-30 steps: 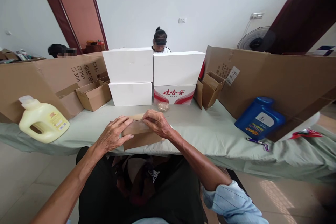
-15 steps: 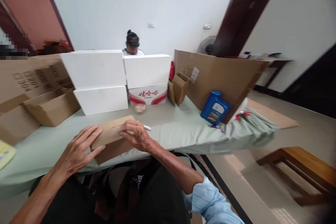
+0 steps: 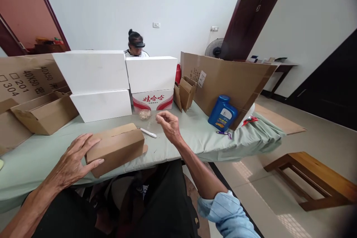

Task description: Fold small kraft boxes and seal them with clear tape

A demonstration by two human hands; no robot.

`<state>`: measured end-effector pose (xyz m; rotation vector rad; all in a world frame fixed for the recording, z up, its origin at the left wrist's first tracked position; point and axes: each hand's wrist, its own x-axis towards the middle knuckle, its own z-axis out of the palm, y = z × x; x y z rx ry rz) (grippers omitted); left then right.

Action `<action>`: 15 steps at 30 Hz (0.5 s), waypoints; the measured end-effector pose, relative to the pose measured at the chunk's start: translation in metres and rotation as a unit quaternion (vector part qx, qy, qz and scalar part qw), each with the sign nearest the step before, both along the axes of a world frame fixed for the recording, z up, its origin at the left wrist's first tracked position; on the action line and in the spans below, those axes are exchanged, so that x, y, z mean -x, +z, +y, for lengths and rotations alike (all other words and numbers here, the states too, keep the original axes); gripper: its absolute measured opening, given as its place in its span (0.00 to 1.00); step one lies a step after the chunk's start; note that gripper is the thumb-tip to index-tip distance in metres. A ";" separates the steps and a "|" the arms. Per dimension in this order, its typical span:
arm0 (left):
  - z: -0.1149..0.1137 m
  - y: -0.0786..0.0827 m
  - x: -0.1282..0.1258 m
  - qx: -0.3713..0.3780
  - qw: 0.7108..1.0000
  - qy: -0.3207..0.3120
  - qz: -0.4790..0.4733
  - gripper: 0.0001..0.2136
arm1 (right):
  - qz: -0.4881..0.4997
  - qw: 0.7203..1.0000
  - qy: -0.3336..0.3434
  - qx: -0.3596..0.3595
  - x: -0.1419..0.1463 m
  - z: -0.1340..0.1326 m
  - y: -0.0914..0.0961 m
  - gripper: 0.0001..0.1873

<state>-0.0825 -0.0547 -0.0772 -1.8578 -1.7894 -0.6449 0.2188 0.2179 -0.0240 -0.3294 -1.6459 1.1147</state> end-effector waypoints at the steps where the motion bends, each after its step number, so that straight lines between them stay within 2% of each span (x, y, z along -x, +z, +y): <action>1: -0.001 -0.001 0.002 0.002 1.000 0.002 -0.007 0.26 | -0.002 1.000 -0.009 0.013 -0.002 0.008 -0.003 0.22; 4: -0.005 -0.002 0.005 0.000 1.000 -0.002 -0.021 0.26 | -0.008 0.999 -0.032 0.041 -0.006 0.027 -0.013 0.21; 9: -0.011 -0.002 0.006 -0.003 0.999 -0.011 -0.041 0.25 | -0.015 0.996 -0.045 0.069 -0.006 0.042 -0.038 0.18; 15: -0.012 0.002 0.006 0.016 0.999 -0.017 -0.046 0.25 | -0.088 0.994 -0.067 0.018 0.022 0.064 -0.058 0.20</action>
